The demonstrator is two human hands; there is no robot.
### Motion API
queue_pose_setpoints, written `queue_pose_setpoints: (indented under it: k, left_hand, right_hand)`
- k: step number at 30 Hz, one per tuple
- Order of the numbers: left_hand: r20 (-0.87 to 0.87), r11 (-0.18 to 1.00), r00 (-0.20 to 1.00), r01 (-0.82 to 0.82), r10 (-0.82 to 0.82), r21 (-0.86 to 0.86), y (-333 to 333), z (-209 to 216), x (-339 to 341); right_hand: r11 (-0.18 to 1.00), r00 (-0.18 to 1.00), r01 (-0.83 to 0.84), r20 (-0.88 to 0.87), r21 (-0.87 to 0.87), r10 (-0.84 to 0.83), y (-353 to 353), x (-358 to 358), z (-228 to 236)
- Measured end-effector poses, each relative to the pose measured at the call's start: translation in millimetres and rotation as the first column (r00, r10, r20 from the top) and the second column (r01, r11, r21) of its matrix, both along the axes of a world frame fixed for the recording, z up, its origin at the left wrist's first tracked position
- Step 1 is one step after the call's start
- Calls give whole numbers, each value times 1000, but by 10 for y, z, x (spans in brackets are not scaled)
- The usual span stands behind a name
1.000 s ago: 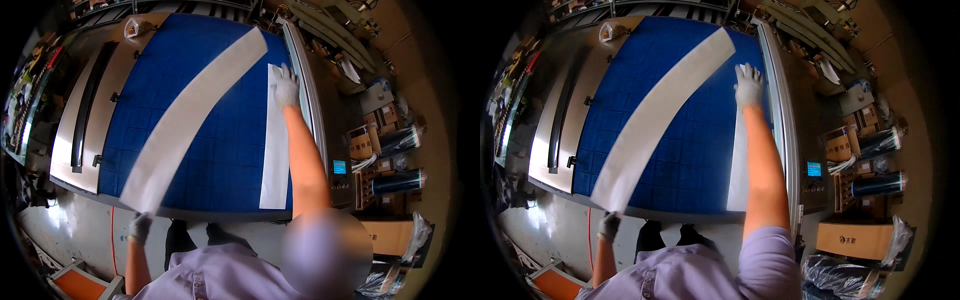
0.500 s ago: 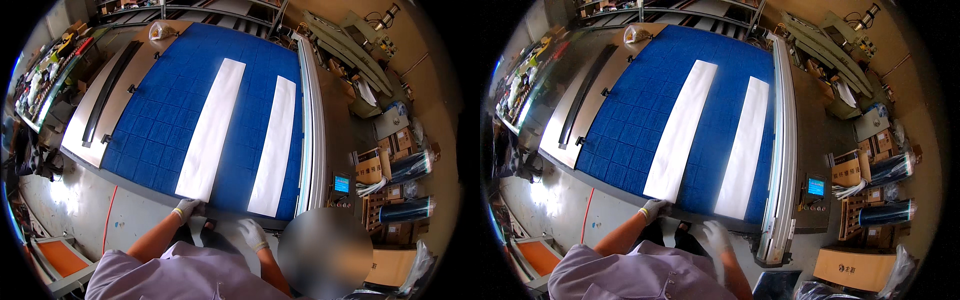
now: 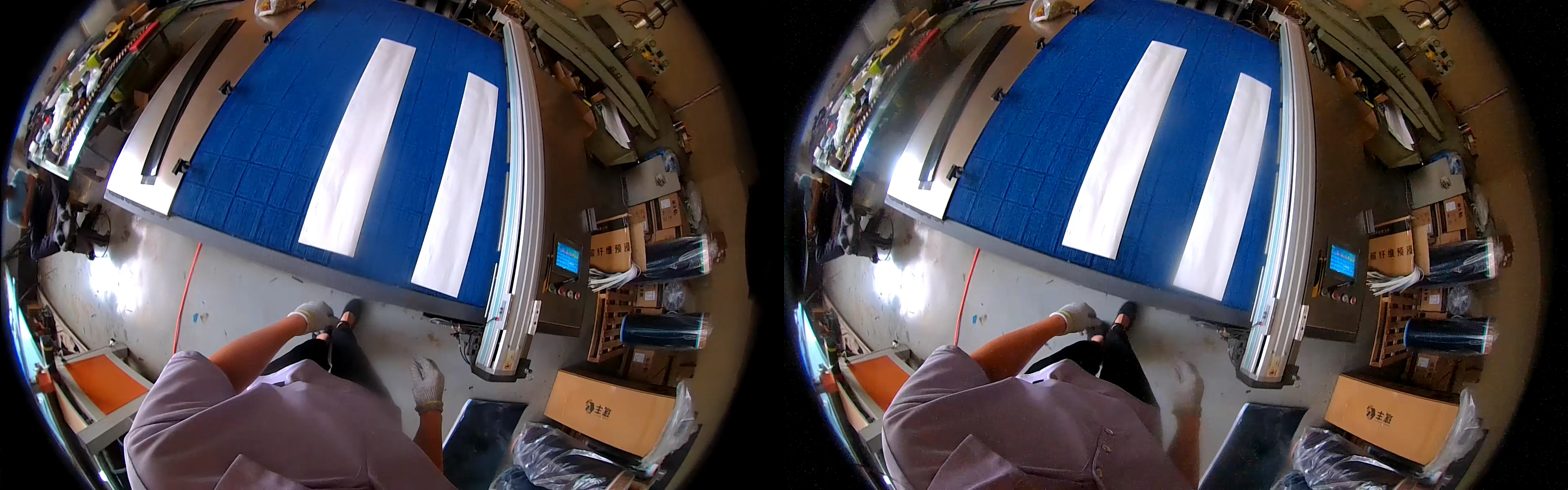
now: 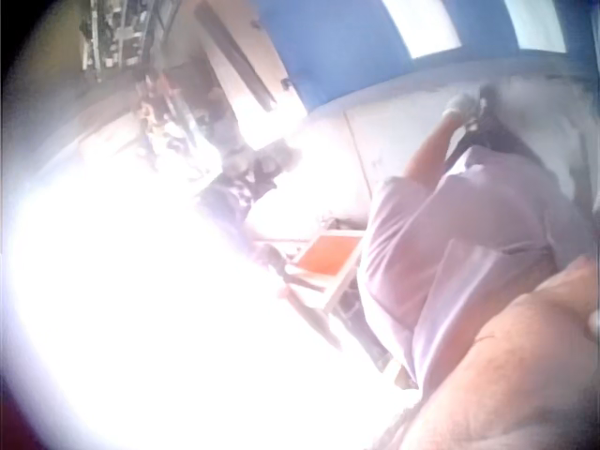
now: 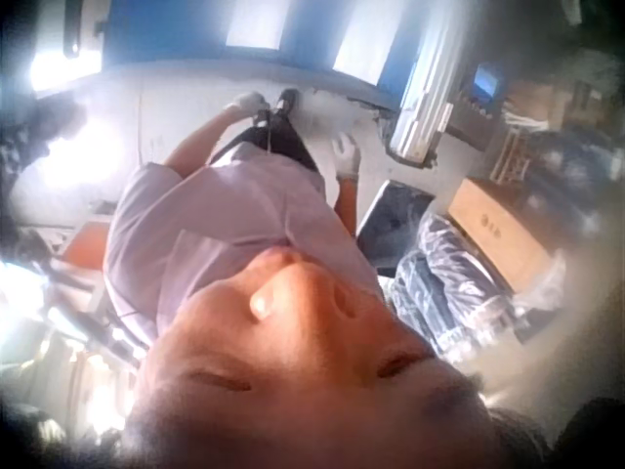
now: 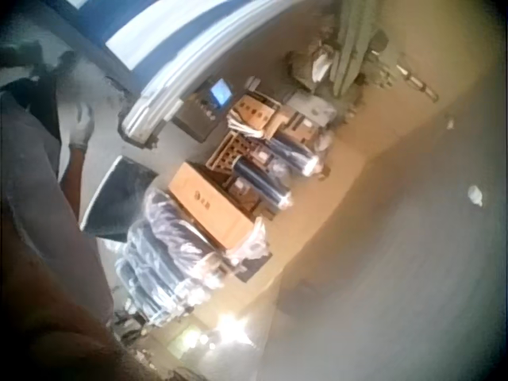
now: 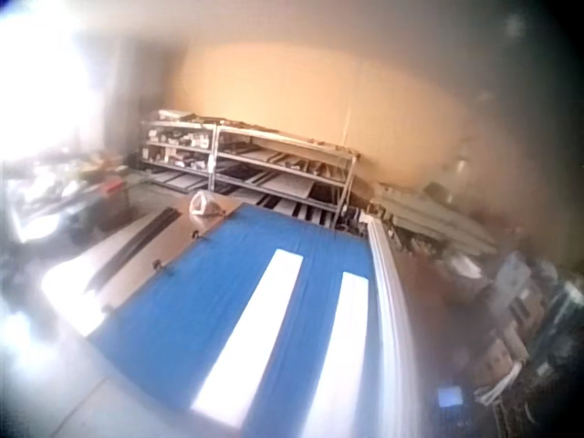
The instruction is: The person applies white protective film strips to long, dark rectangular panels using a manual laminating machine. They place the film on the panel, feed it through the machine, and then stack the finished panels on a nearby rack.
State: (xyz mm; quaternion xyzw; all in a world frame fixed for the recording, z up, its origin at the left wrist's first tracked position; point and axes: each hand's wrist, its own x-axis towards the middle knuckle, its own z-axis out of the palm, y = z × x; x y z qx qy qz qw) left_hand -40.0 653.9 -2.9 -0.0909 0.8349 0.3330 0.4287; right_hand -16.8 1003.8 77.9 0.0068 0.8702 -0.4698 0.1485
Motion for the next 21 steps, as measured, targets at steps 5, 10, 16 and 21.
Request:
queue_pose_setpoints:
  k: [5,10,16,21]
  left_hand:
    - [-171,997,982,76,-80,-28,91,-304,321]
    - [-397,984,905,-176,156,-14,863,60,-333]
    - [-604,780,717,-579,347,-239,1851,400,-1403]
    - [-640,533,690,-701,339,-474,2418,392,-1645]
  right_hand:
    - [978,995,-81,-41,192,91,202,187,97]
    - [981,990,-135,-29,136,141,346,-55,656]
    - [977,961,-103,-235,185,146,1174,-470,1169]
    - [1000,935,-24,-354,20,30,2366,-958,1604]
